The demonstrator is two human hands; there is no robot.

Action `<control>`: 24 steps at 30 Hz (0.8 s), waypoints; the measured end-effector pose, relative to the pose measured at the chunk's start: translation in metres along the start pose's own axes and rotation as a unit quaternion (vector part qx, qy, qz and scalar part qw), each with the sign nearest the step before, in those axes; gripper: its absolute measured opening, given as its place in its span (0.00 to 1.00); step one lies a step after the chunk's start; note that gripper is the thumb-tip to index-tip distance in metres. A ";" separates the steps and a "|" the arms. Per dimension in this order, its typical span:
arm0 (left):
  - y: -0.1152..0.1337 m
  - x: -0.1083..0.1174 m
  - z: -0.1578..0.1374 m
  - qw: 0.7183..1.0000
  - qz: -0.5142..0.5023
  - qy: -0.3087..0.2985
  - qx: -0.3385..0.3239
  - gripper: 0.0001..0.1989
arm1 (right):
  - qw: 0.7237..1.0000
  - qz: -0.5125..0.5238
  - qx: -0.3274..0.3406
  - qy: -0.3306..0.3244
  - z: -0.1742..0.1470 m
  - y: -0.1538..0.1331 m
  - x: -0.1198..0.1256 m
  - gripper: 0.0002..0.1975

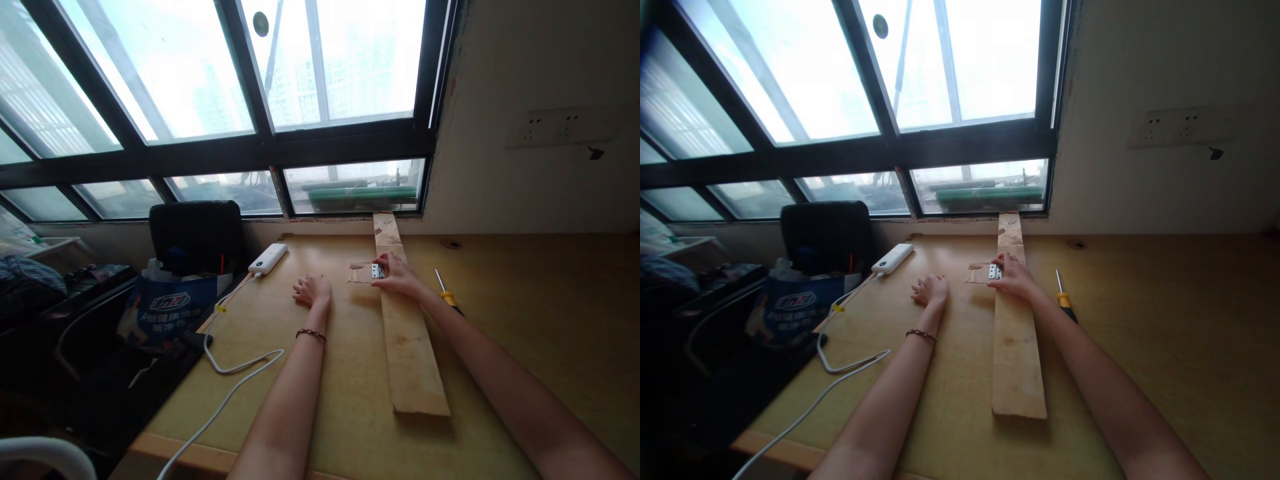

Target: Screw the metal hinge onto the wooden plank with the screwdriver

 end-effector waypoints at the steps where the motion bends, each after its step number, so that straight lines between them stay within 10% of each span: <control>1: 0.002 0.001 -0.001 1.000 -0.013 0.006 -0.007 0.06 | 1.000 0.001 -0.002 -0.001 0.000 0.000 0.000 0.31; 7: 0.034 -0.006 -0.028 0.944 -0.318 0.009 -0.092 0.14 | 1.000 0.002 -0.004 0.004 -0.002 -0.003 0.001 0.30; 12: 0.057 -0.058 -0.075 0.794 -0.583 -0.171 0.019 0.18 | 1.000 0.003 -0.002 0.009 -0.003 -0.006 0.002 0.30; 20: 0.084 -0.078 -0.095 0.562 -0.702 -0.436 0.019 0.13 | 1.000 0.001 0.004 0.008 -0.003 -0.007 0.002 0.30; 24: 0.085 -0.084 -0.093 0.568 -0.674 -0.472 0.017 0.12 | 1.000 -0.007 0.003 0.009 -0.003 -0.006 0.002 0.30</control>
Point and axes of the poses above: each hand's wrist, its own z-axis towards the middle knuckle, its own x-axis out of the back of the hand, y = z × x, the point moved 5 cm from there along z, towards the middle knuckle, and after that the axes turned 13 degrees about -y, right-handed, at the moved point
